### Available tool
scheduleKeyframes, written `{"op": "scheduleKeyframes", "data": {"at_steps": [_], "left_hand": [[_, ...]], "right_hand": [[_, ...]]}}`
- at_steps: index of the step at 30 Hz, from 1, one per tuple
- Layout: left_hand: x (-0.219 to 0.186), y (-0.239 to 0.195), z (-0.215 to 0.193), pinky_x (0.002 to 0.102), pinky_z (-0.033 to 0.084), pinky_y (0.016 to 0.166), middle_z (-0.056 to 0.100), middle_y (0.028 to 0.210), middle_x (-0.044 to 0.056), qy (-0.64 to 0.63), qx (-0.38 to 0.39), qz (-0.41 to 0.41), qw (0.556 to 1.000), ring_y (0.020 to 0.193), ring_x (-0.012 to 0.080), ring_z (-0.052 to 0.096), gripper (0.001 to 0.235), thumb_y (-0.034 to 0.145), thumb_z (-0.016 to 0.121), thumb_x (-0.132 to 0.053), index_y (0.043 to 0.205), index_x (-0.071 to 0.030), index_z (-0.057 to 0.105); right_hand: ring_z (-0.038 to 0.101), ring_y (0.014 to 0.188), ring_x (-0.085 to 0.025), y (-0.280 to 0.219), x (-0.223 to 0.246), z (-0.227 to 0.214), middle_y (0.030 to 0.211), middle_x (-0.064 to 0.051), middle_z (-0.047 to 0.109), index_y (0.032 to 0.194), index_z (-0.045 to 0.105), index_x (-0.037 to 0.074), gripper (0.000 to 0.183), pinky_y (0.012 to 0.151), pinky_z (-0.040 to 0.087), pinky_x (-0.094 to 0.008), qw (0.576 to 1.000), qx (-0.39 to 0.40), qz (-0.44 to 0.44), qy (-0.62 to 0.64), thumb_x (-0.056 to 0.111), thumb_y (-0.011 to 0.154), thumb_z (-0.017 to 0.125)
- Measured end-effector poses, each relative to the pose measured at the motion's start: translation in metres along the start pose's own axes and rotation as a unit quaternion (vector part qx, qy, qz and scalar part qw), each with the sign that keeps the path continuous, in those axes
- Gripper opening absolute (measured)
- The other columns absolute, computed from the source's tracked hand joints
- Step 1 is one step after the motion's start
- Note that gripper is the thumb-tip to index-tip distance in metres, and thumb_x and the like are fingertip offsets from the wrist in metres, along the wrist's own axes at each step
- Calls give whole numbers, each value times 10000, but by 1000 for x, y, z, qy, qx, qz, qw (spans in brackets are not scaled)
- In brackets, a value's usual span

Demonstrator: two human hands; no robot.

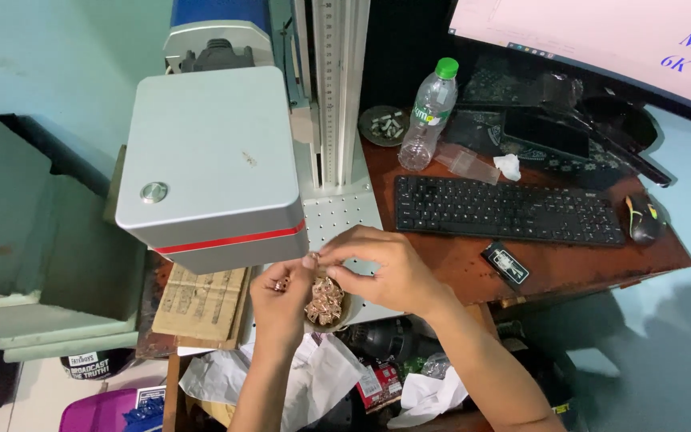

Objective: A person is seen sorting through a pile of small jewelry charms, picking them up individually and placing them into a small metal bowl on a workbench next to a laser engraving machine.

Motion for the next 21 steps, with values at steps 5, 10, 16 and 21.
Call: {"op": "scheduleKeyframes", "data": {"at_steps": [5,10,16,21], "left_hand": [[-4,-9,-7,246,340,517,345,523,-43,18,112,110,987,548,71,331,94,879,765,-104,845,-18,782],[-17,-18,-4,232,372,582,302,564,-77,28,168,193,966,556,56,321,212,931,716,-239,781,-89,721],[-17,-21,-3,245,354,558,301,587,-71,10,175,232,957,555,70,333,229,913,724,-218,737,-77,684],[-28,-31,-1,247,361,550,324,546,-63,18,151,273,950,531,84,334,273,895,728,-255,693,-80,670]], "right_hand": [[732,856,-227,-3,5,-13,953,-124,770,1078,771,46,215,768,620,-354,997,62,16,52,19,866,782],[717,919,-181,-5,1,-19,1011,-70,728,1128,751,86,209,837,620,-287,984,144,24,101,105,920,762],[712,931,-179,-7,-6,-18,994,-70,715,1033,743,75,117,844,597,-286,973,154,50,166,97,919,760],[677,953,-182,-9,0,-14,1002,-53,669,989,696,86,62,900,563,-302,967,178,69,170,147,988,682]]}}
Point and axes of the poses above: each hand's wrist, its own y-axis towards the middle knuckle, its own z-axis out of the palm, x = y × z, the point moved 2 cm from there along y, towards the middle knuckle
